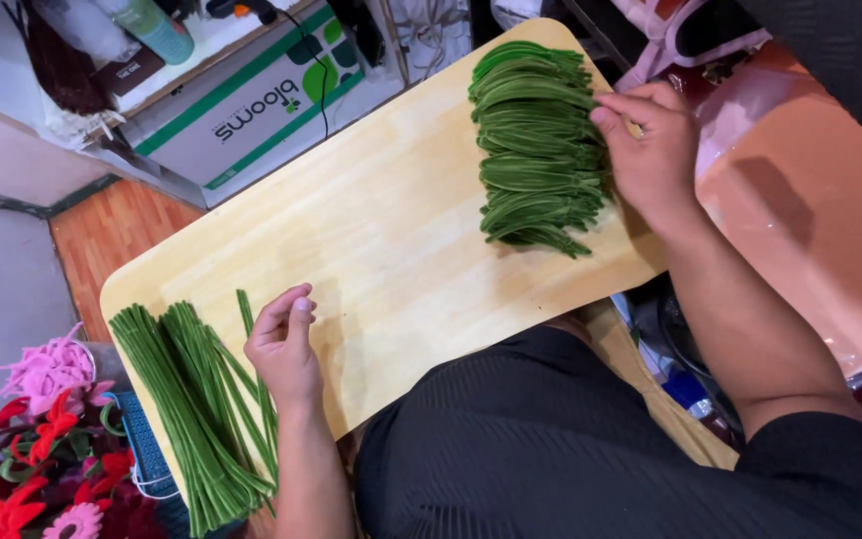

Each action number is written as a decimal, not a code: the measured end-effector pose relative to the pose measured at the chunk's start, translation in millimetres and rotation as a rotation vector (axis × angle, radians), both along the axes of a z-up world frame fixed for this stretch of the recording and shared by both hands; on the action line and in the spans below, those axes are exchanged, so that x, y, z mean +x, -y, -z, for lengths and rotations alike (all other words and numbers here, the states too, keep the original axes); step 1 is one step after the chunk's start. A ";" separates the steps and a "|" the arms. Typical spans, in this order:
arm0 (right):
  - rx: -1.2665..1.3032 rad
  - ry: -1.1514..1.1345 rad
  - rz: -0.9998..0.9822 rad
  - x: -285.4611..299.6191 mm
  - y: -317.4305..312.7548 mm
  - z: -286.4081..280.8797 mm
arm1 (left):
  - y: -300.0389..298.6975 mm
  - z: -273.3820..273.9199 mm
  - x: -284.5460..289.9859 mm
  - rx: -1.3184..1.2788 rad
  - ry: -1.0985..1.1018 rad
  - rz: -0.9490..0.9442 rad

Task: The person sits at a low table and wraps green material around thin green stems by hand. They repeatedly pick up a stem, wrap it, and place the finished item into a pile on the right side of the table.

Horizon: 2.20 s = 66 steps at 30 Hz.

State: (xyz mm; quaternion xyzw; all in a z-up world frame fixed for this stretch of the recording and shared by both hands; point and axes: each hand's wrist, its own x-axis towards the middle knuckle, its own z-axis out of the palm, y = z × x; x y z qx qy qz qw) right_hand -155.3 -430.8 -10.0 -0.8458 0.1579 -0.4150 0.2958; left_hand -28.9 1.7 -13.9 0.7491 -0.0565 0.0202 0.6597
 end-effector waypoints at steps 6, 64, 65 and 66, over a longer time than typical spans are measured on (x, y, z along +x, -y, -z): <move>-0.013 -0.098 -0.035 3.8 -7.5 2.8 | -0.8 -6.3 -4.1 0.047 -0.031 0.014; -0.718 -0.293 -1.137 177.8 -387.0 73.0 | -122.5 57.9 3.5 0.989 0.120 -0.228; -0.721 -0.252 -1.118 178.7 -387.8 70.6 | -121.9 47.2 -0.8 0.936 0.177 -0.216; -0.724 -0.213 -1.099 179.6 -388.7 67.9 | -121.2 36.2 -5.0 0.881 0.234 -0.204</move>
